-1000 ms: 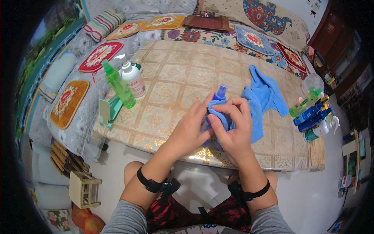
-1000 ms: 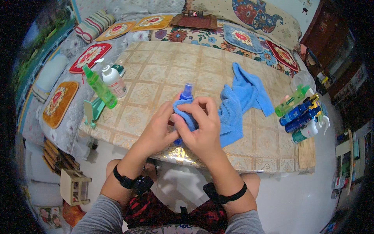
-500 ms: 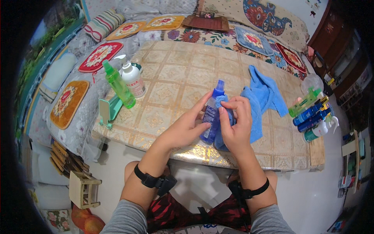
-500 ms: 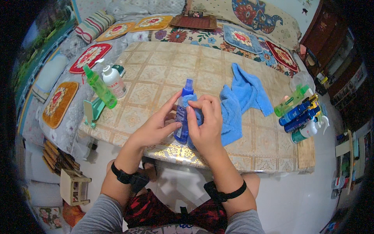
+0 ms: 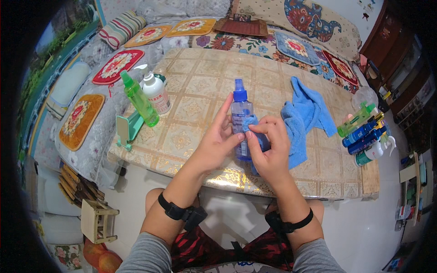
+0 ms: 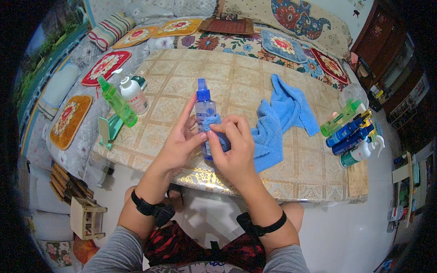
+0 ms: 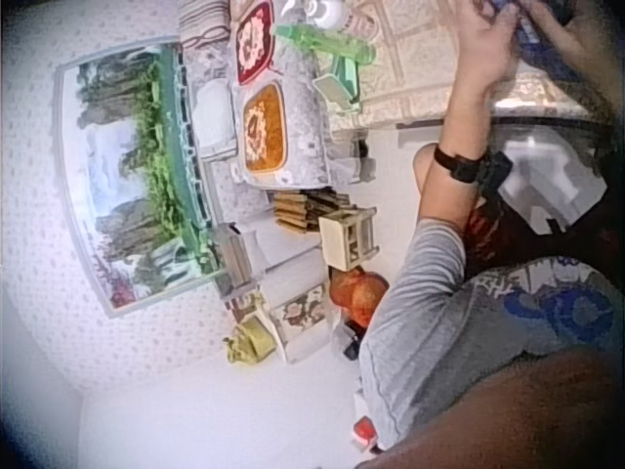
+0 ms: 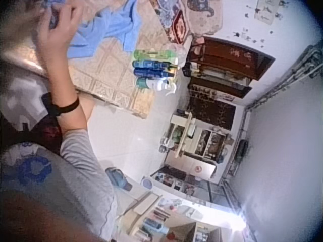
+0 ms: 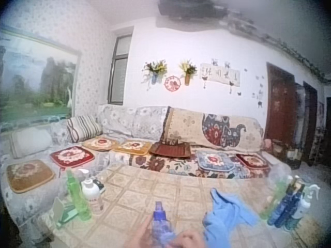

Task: Cleaning a blue spray bottle with a blue cloth.

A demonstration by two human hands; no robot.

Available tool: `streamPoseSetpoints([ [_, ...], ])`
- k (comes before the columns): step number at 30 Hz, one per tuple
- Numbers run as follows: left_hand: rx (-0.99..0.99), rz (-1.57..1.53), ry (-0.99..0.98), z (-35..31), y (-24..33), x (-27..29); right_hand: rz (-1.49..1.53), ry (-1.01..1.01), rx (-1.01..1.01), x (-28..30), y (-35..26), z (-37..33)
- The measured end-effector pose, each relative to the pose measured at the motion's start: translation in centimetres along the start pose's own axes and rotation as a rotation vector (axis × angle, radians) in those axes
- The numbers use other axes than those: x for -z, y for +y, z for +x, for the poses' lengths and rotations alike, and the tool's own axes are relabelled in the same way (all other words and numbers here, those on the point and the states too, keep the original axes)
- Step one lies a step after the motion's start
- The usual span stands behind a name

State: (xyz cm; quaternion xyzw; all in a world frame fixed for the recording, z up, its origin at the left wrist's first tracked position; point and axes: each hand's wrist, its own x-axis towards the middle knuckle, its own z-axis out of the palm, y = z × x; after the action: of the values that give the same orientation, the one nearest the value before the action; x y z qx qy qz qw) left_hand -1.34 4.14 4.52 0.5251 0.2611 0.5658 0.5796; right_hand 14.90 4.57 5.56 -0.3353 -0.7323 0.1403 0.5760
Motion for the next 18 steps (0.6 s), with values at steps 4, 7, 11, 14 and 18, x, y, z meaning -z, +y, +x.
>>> streamPoseSetpoints([
  [4, -0.025, -0.111, 0.08, 0.1, 0.5, 0.1, -0.011, -0.023, 0.038, -0.2, -0.3, -0.1],
  [7, -0.05, -0.147, 0.138, 0.1, 0.9, 0.2, 0.008, -0.051, 0.032, -0.3, -0.9, -0.3],
  [11, -0.1, -0.177, 0.225, 0.1, 1.2, 0.4, 0.046, -0.082, 0.038, -0.5, -1.2, -0.5],
  [14, -0.126, -0.169, 0.277, 0.1, 1.2, 0.7, 0.048, -0.123, 0.049, -0.5, -1.4, -0.4],
  [18, -0.148, -0.258, 0.338, 0.5, 1.3, 0.8, 0.039, -0.145, 0.081, -0.3, -1.5, -0.5],
])
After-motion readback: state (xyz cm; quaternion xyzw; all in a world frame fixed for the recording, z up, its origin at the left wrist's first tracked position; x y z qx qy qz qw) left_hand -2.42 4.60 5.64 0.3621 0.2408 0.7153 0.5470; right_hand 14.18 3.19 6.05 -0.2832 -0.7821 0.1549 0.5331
